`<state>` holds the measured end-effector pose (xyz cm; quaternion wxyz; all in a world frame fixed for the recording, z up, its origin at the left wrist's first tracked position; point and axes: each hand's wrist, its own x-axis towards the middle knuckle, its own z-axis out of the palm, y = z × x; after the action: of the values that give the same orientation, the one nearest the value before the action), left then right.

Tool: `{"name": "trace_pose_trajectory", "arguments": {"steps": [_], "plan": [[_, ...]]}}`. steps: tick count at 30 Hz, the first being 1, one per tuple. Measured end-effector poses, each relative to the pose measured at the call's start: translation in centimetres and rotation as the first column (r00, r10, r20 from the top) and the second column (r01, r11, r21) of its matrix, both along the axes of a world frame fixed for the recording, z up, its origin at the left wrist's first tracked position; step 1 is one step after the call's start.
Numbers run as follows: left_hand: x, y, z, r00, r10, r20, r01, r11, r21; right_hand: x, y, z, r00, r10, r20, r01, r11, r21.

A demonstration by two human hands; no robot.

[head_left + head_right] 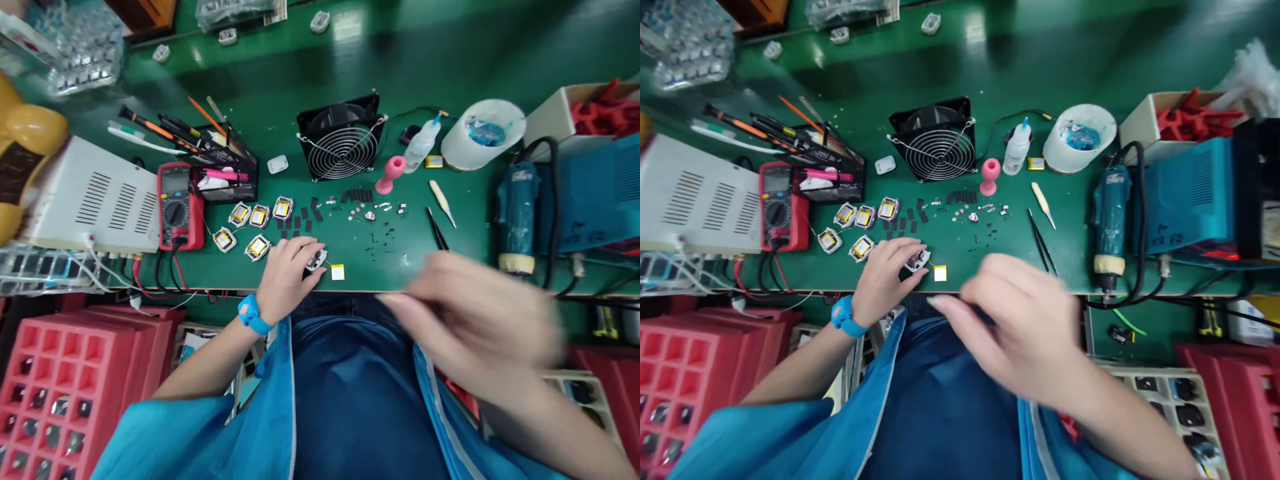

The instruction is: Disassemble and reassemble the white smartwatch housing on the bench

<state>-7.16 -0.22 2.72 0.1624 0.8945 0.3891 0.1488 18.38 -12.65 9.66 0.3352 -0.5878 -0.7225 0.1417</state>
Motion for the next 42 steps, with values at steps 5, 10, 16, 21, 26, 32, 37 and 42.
{"name": "trace_pose_trajectory", "arguments": {"steps": [5,10,16,21,26,32,37,42], "plan": [[-1.0,2.3,1.4,0.976,-0.216,0.036,0.219,0.961,-0.167,-5.5,4.4,-6.8,0.970,0.051,0.238,-0.058,0.998,0.023],[-1.9,4.0,1.5,0.957,-0.291,-0.009,0.283,0.936,-0.211,-5.8,4.6,-9.0,0.920,0.053,0.388,-0.072,0.997,0.036],[-1.6,1.8,0.4,0.973,-0.229,-0.021,0.229,0.973,-0.038,-4.7,7.7,-8.4,0.895,0.124,0.428,-0.133,0.991,-0.010],[-1.8,-0.3,-0.9,0.980,-0.156,0.121,0.155,0.988,0.017,0.3,7.2,-7.5,0.939,-0.052,0.340,0.022,0.995,0.093],[-1.7,-1.2,-2.2,0.966,-0.114,0.232,0.109,0.993,0.037,6.6,4.6,-7.7,0.791,-0.417,0.448,0.470,0.883,-0.007],[-1.4,-1.6,-2.4,0.957,-0.141,0.254,0.130,0.990,0.057,8.1,3.8,-7.9,0.793,-0.427,0.435,0.529,0.836,-0.145],[-1.0,-1.8,-2.4,0.954,-0.124,0.274,0.102,0.990,0.092,6.9,4.4,-6.4,0.822,-0.569,-0.003,0.538,0.780,-0.319],[-1.0,-1.9,-2.2,0.956,-0.144,0.254,0.131,0.989,0.066,2.7,3.4,-5.6,0.698,-0.421,-0.579,0.208,0.893,-0.398]]}}
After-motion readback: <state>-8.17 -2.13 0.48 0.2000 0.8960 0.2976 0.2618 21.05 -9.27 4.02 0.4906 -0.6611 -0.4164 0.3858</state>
